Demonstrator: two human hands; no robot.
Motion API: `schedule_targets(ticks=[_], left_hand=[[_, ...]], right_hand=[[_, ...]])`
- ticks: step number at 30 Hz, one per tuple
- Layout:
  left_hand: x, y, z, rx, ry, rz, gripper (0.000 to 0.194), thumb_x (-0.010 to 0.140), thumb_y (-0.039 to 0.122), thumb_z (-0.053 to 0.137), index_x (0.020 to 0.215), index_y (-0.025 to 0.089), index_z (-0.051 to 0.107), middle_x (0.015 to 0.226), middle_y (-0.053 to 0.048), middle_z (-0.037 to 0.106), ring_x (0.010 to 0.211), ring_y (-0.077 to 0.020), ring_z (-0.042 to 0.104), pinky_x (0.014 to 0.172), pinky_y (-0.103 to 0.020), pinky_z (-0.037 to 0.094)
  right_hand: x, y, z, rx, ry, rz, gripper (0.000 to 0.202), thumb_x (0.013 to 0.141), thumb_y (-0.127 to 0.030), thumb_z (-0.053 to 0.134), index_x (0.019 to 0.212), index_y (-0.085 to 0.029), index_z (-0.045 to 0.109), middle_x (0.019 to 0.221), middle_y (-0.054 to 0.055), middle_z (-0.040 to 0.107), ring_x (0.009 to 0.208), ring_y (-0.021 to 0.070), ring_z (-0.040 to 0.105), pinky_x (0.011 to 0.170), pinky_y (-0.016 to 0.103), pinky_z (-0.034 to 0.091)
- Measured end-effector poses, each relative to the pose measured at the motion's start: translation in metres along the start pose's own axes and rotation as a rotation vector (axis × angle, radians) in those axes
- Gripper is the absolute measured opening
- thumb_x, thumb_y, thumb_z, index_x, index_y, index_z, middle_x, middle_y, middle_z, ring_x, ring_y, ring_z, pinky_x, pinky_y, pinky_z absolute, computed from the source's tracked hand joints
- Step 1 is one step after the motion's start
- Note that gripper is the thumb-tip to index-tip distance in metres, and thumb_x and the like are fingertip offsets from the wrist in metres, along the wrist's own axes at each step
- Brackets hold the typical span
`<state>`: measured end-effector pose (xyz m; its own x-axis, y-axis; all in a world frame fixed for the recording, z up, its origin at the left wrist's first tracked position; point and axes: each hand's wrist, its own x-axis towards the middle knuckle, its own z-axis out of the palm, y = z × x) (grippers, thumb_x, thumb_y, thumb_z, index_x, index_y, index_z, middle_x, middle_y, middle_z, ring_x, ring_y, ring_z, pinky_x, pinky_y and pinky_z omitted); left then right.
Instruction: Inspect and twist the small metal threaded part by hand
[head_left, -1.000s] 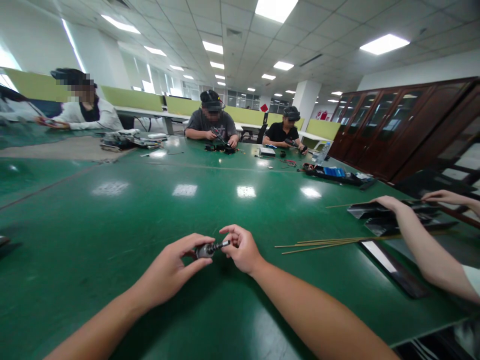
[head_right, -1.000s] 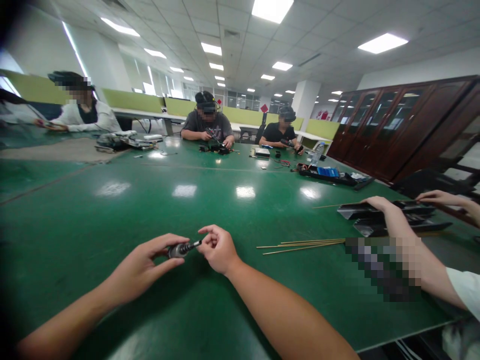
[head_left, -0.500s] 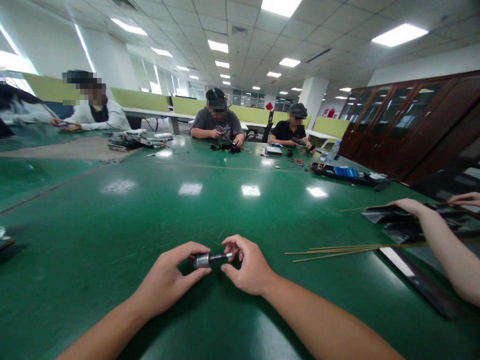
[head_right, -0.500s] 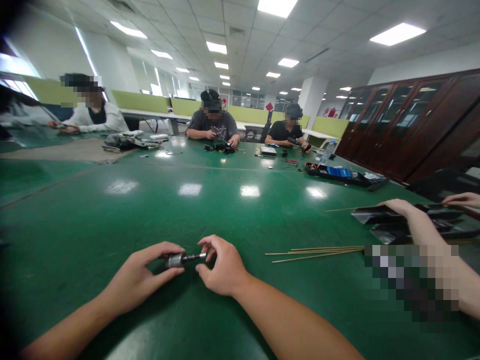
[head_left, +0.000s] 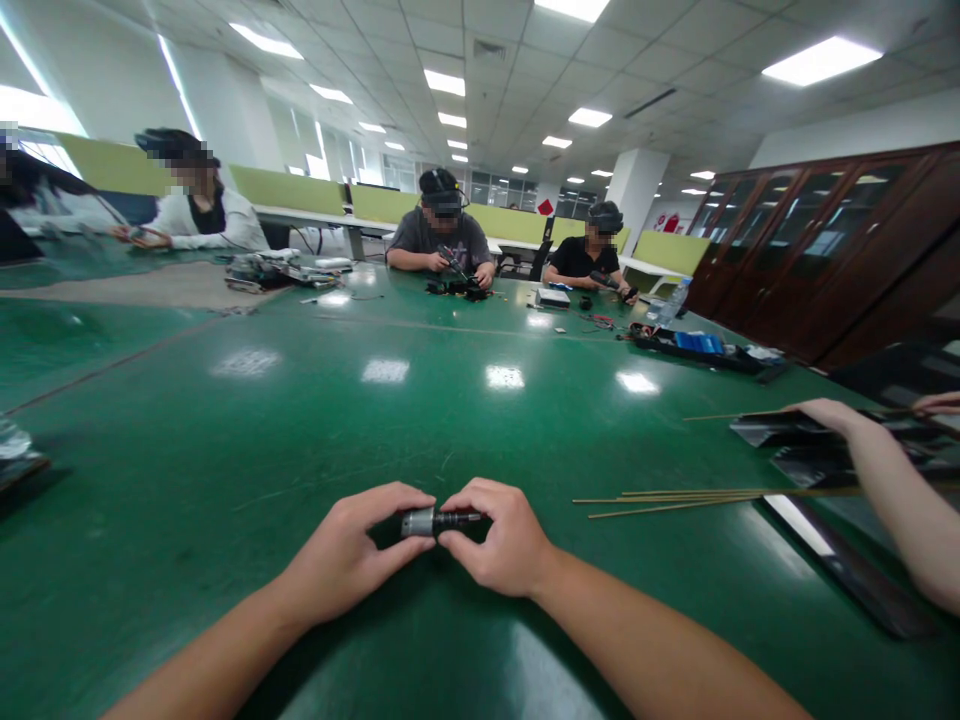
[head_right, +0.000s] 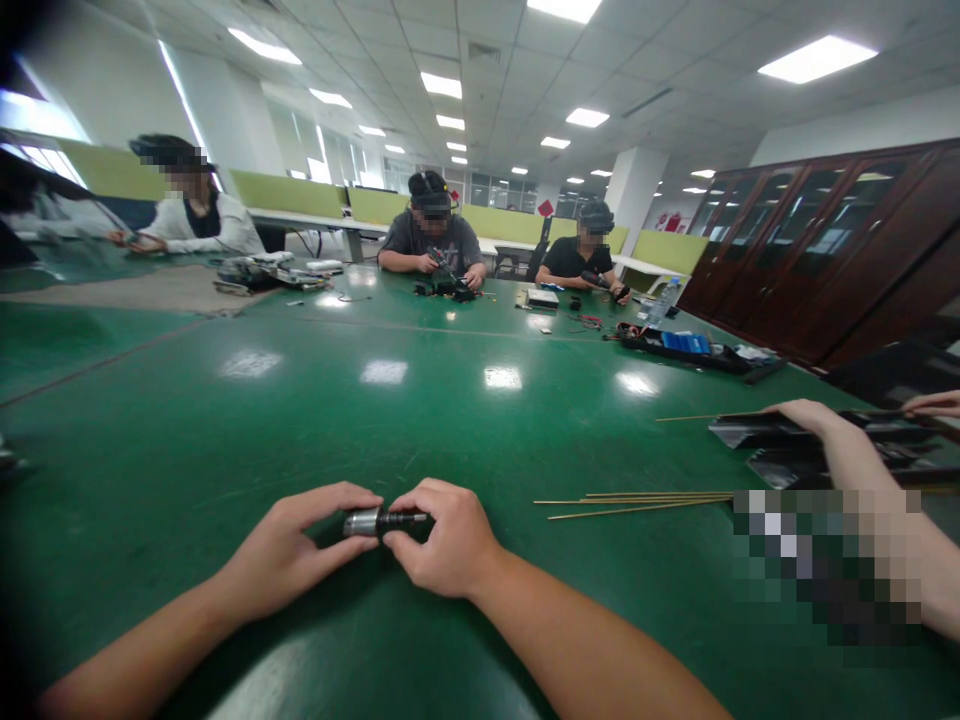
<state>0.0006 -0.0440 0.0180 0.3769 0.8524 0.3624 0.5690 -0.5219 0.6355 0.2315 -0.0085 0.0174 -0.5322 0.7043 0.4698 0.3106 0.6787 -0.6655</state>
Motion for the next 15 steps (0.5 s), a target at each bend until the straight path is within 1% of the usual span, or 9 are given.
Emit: schedule_targets(ticks=[5,15], left_hand=[[-0.0014,0.0002,0.0021,0.01,-0.002,0.013,0.029,0.089,0.03,0.068,0.117,0.03,0.06,0.11,0.002,0.067,0.101,-0.012,0.063,0.09,-0.024,0.049],[-0.0017,0.0017,0.0012,0.05,0.04,0.05,0.031,0.088,0.028,0.069,0.118,0.03,0.061,0.111,0.002,0.068,0.102,-0.0118,0.065,0.092,-0.023,0.051]], right_hand=[[-0.0008,0.0004,0.0004,0.01,-0.011,-0.025,0.017,0.08,-0.021,0.07,0.097,-0.02,0.072,0.088,0.003,0.069,0.08,0.0171,0.065,0.075,0.028,0.049],[-0.002,0.0002,0.0001,0.022,-0.013,-0.03,0.013,0.082,-0.022,0.07,0.094,-0.019,0.072,0.085,0.003,0.069,0.077,0.0164,0.065,0.073,0.027,0.048]])
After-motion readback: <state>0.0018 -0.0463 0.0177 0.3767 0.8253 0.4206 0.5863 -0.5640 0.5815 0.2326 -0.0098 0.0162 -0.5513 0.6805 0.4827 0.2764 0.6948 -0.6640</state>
